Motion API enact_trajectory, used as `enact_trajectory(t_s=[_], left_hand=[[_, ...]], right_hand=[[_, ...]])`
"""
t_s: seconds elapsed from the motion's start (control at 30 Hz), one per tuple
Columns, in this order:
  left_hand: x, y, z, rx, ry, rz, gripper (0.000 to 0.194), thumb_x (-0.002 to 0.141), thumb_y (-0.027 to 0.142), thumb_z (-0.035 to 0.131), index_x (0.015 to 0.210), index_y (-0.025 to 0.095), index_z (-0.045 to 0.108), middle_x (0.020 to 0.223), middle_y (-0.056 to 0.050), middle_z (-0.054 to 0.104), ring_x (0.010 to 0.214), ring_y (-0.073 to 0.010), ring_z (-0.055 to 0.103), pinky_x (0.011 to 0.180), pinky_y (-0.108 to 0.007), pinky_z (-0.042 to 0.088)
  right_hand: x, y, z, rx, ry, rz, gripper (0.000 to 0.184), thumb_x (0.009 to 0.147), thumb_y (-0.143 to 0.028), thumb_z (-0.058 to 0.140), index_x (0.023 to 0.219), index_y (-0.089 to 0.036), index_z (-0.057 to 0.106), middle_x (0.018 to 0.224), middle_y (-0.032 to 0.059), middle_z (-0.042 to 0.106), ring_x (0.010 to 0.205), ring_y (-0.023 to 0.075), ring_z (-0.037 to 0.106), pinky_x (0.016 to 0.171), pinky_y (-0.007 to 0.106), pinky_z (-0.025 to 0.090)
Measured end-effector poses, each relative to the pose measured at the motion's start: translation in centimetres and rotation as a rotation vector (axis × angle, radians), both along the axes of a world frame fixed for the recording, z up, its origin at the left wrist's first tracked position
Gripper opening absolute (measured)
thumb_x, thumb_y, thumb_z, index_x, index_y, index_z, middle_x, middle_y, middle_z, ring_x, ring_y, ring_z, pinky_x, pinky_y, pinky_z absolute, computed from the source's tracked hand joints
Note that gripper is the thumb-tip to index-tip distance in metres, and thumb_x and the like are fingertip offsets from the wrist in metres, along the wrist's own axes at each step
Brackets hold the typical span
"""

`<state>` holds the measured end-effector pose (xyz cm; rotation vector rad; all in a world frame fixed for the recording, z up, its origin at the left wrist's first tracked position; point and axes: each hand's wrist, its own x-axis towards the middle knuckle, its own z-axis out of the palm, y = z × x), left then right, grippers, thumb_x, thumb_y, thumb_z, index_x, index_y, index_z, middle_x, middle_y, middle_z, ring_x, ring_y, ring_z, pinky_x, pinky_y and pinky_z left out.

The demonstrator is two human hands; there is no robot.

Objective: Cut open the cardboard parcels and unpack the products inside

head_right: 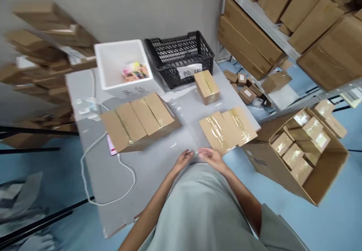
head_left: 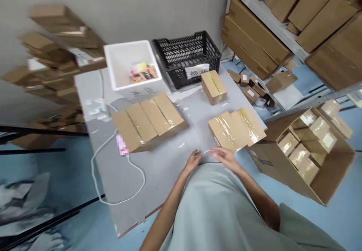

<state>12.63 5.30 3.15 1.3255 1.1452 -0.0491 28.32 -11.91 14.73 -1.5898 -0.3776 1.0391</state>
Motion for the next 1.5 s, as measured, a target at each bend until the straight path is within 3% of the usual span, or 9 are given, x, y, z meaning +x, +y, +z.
enact_trajectory(t_s=[0.17,0.23,0.33,0.53,0.8,0.97,1.1,1.3,1.5], left_hand=[[6.4,-4.4,1.3,-0.316,-0.16,-0.213,0.097,0.087,0.06,0.095,0.165,0.018,0.057,0.158,-0.023,0.07,0.143,-0.0383,0.072,0.123,-0.051,0.057],[8.5,-5.1,2.4,-0.447,-0.215,-0.239,0.11,0.089,0.069,0.091,0.176,0.022,0.044,0.162,-0.025,0.067,0.142,-0.0402,0.072,0.12,-0.056,0.059],[10.2,-6.3,4.2,-0.55,-0.257,-0.179,0.124,0.085,0.074,0.092,0.183,0.03,0.03,0.163,-0.025,0.066,0.137,-0.0416,0.075,0.115,-0.06,0.062],[8.7,-6.6,6.4,-0.61,-0.293,-0.011,0.136,0.074,0.073,0.101,0.183,0.041,0.025,0.176,-0.023,0.054,0.155,-0.0454,0.061,0.104,-0.058,0.068],[5.4,1.1,9.3,-0.42,-0.29,0.206,0.132,0.075,0.061,0.104,0.182,0.039,0.03,0.173,-0.02,0.058,0.15,-0.0437,0.066,0.11,-0.057,0.066],[6.0,4.7,8.6,-0.235,-0.317,0.277,0.123,0.084,0.057,0.097,0.182,0.033,0.028,0.173,-0.02,0.058,0.149,-0.0391,0.067,0.114,-0.055,0.063],[6.8,3.8,6.8,0.147,-0.312,0.222,0.124,0.083,0.044,0.099,0.183,0.026,0.028,0.178,-0.021,0.05,0.162,-0.0395,0.053,0.13,-0.053,0.051],[7.1,1.6,6.1,0.64,0.023,0.028,0.091,0.099,0.033,0.082,0.181,0.027,0.041,0.196,-0.016,-0.001,0.18,-0.0462,0.01,0.138,-0.064,0.035],[9.9,6.9,6.6,0.864,0.086,-0.079,0.086,0.099,0.049,0.085,0.174,0.021,0.053,0.194,-0.019,0.016,0.18,-0.0491,0.001,0.143,-0.072,0.002]], right_hand=[[15.8,-12.3,2.7,-0.429,-0.621,-0.555,0.074,0.087,-0.071,0.081,0.138,-0.018,0.08,0.16,0.0212,0.07,0.158,0.042,0.057,0.137,0.062,0.041],[21.2,-14.1,1.9,-0.562,-0.535,-0.57,0.084,0.085,-0.066,0.084,0.149,-0.013,0.074,0.171,0.0244,0.06,0.163,0.0418,0.052,0.136,0.058,0.043],[24.5,-14.6,0.1,-0.538,-0.158,-0.399,0.077,0.088,-0.063,0.081,0.15,-0.018,0.074,0.16,0.0205,0.071,0.143,0.0381,0.071,0.113,0.052,0.065],[22.1,-13.9,-0.5,-0.47,-0.146,-0.237,0.074,0.074,-0.064,0.095,0.13,-0.018,0.086,0.129,0.0181,0.086,0.121,0.0409,0.081,0.095,0.048,0.073],[20.8,-5.0,0.3,-0.25,-0.108,-0.02,0.086,0.083,-0.071,0.09,0.153,-0.023,0.075,0.152,0.0141,0.078,0.136,0.0356,0.075,0.105,0.047,0.07],[21.3,2.2,-1.0,-0.192,-0.118,0.067,0.088,0.083,-0.071,0.086,0.155,-0.022,0.071,0.157,0.0138,0.074,0.137,0.0342,0.073,0.11,0.048,0.067],[21.5,4.9,-2.3,-0.329,-0.306,0.106,0.092,0.086,-0.066,0.081,0.162,-0.018,0.063,0.152,0.0161,0.076,0.143,0.0369,0.069,0.123,0.056,0.058],[18.3,7.0,-3.8,-0.488,-0.741,0.197,0.106,0.095,-0.059,0.079,0.18,-0.012,0.034,0.189,0.0295,0.024,0.176,0.0505,0.021,0.14,0.071,0.025],[15.8,8.0,-5.1,-0.516,-0.829,0.145,0.113,0.095,-0.071,0.079,0.181,-0.015,0.031,0.193,0.0293,0.007,0.178,0.0523,0.005,0.138,0.077,0.011]])
